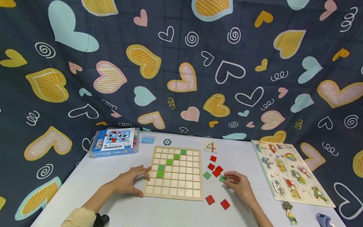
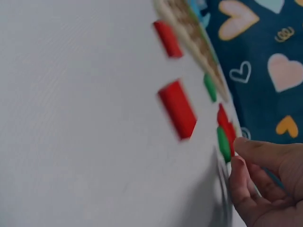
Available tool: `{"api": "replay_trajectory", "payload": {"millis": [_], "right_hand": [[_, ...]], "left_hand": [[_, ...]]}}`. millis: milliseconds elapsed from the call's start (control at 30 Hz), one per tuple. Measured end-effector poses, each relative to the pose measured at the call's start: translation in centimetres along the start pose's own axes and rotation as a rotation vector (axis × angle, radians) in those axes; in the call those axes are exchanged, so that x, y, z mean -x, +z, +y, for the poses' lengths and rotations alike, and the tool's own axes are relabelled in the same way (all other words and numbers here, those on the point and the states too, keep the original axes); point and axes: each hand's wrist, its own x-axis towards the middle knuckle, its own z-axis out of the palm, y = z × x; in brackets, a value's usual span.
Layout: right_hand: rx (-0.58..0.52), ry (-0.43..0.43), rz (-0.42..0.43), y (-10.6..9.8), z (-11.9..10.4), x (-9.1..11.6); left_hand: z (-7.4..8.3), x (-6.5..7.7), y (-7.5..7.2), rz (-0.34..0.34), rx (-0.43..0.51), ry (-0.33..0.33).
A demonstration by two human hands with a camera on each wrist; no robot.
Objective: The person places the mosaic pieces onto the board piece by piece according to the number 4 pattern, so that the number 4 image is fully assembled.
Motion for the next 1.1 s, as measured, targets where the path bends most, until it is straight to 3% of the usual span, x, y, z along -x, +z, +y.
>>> {"api": "replay_trajectory", "payload": {"millis": [200, 333, 500, 733, 1100], "right_hand": [[0.202, -0.044, 0.056, -0.2, 1.2, 0.1], [0.254, -0.108, 0.075, 0.7, 1.3, 0.0], [0.274, -0.159, 0.162, 1.4, 1.2, 0.2], [0.193, -0.145, 0.212, 1.5, 0.8, 0.3], [-0.001, -0.038, 0.088, 3.7, -1.3, 0.0]], "left_hand": [[0.0, 0.1, -0.2, 0.001, -0.005, -0.022], [0.0, 0.2, -0.2, -0.001, 0.002, -0.031], [0.1, 0.1, -0.1, -0.007, 0.01, -0.03], [0.0, -0.1, 0.0, -0.002, 0.002, -0.032], [-0.1, -0.1, 0.2, -0.005, 0.001, -0.038]]}}
